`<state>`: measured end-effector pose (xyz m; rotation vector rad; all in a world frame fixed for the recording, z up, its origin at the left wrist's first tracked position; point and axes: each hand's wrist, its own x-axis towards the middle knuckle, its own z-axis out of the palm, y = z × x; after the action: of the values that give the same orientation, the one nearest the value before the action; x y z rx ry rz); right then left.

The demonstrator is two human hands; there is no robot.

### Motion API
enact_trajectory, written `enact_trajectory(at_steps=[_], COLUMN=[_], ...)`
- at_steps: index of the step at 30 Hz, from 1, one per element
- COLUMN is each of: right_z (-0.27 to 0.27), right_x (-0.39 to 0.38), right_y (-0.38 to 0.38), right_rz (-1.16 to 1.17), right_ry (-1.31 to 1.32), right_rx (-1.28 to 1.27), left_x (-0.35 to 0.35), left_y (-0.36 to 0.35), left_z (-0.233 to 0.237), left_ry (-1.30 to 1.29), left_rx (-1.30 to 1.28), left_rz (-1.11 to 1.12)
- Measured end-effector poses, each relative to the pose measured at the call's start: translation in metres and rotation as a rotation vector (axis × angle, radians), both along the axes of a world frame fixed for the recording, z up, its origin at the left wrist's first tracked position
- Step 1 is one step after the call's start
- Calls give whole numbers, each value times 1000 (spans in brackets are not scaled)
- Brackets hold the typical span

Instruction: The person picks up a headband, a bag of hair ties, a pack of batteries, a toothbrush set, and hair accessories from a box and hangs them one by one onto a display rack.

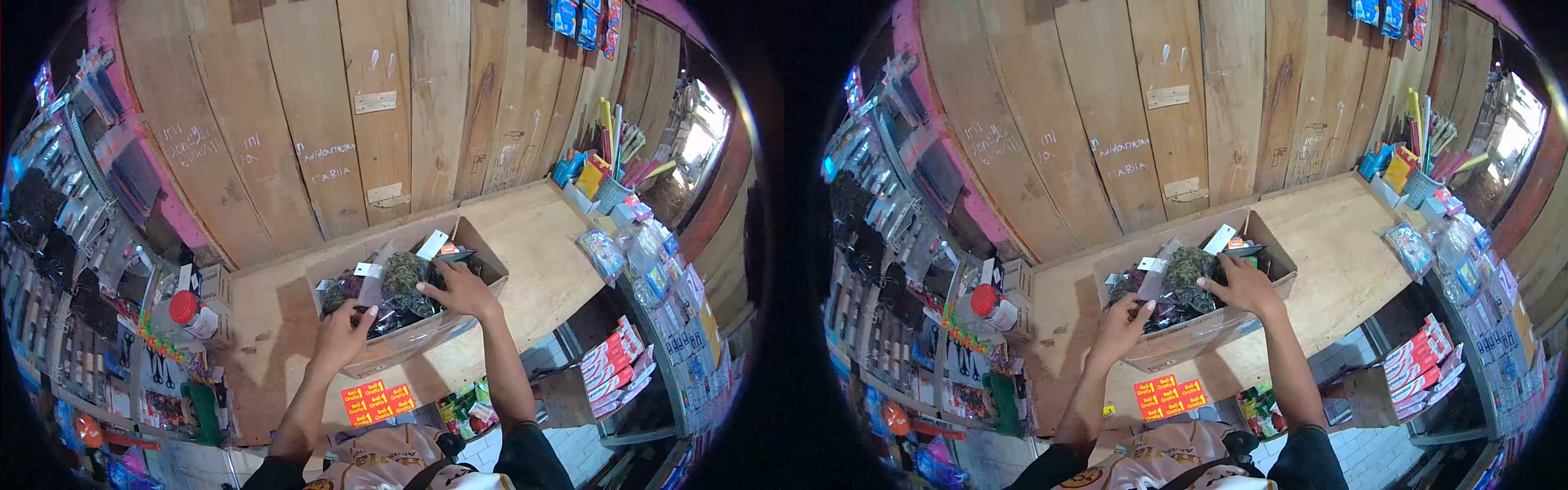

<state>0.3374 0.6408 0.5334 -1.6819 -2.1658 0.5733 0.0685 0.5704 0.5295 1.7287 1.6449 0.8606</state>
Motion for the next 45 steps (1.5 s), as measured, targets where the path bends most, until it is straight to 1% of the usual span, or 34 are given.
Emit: enact_trajectory(at_steps=[1, 2, 3, 6, 8, 9, 12, 13, 14, 15, 16, 17, 18, 19, 20, 21, 22, 23, 24, 26, 27, 28, 29, 32, 33, 34, 35, 36, 38, 39, 42, 44, 45], right_z=[-2, -4, 6, -4, -6, -1, 0, 2, 3, 1, 0, 0, 2, 10, 18, 26, 29, 30, 33, 44, 50, 59, 69, 84, 90, 97, 108, 109, 110, 125, 154, 177, 192], right_x=[1, -1, -4, -2, -1, -2, -3, -4, -6, -11, -16, -23, -31, -41, -48, -55, -62, -69, -77, -98, -112, -125, -137, -182, -199, -214, -230, -245, -278, -293, -341, -377, -395], right_y=[-1, -1, -6, -5, -4, -7, -8, -11, -13, -17, -21, -25, -28, -34, -37, -39, -39, -39, -37, -36, -35, -38, -42, -43, -46, -50, -55, -54, -49, -56, -62, -65, -63], right_rz=[18, 37, 6, 9, 9, 22, 54, 54, 54, 37, 24, 12, 2, 6, 0, -5, -9, 2, -4, -5, 9, 14, 20, 98, 131, 165, 181, 224, 301, 302, 335, 322, 333], right_ry=[-31, -61, -31, -38, 1, 11, 96, 120, 144, 204, 251, 299, 347, 364, 380, 396, 412, 455, 490, 560, 604, 604, 606, 622, 626, 629, 651, 628, 584, 566, 770, 815, 849], right_rx=[37, 75, 44, 87, 90, 83, 94, 95, 96, 161, 189, 216, 241, 328, 341, 353, 362, 441, 407, 334, 420, 405, 391, 376, 353, 330, 208, 307, 512, 475, 610, 706, 736], left_x=[5, 5, 3, 1, 0, 0, -2, -1, -2, -2, -2, 0, 1, 1, -2, -7, -13, -19, -27, -47, -60, -73, -79, -115, -127, -144, -166, -184, -216, -234, -284, -310, -312], left_y=[-2, 1, 6, 13, 15, 14, 16, 17, 17, 15, 15, 18, 20, 22, 24, 22, 20, 18, 16, 10, 6, 2, -2, -23, -27, -30, -33, -37, -51, -58, -75, -90, -98], left_z=[16, 12, 4, -13, -13, -11, -12, -12, -11, 0, 7, 0, -3, -4, -3, 5, 11, 17, 25, 35, 36, 37, 47, 70, 75, 77, 77, 79, 93, 101, 121, 139, 156], left_ry=[19, -24, -66, -185, -225, -305, -430, -462, -425, -388, -350, -444, -514, -583, -651, -658, -727, -798, -869, -885, -909, -931, -977, -878, -872, -825, -778, -729, -736, -718, -612, -534, -545], left_rx=[-21, -9, 4, 60, 92, 93, 54, 124, 142, 159, 177, 251, 260, 270, 281, 292, 253, 214, 180, 215, 232, 252, 353, 346, 425, 447, 468, 488, 544, 568, 702, 731, 811], left_rz=[-3, -16, -28, -70, -112, -140, -151, -195, -219, -244, -270, -284, -287, -287, -286, -284, -288, -289, -289, -270, -264, -258, -271, -187, -139, -87, -37, 12, 120, 153, 222, 287, 283])
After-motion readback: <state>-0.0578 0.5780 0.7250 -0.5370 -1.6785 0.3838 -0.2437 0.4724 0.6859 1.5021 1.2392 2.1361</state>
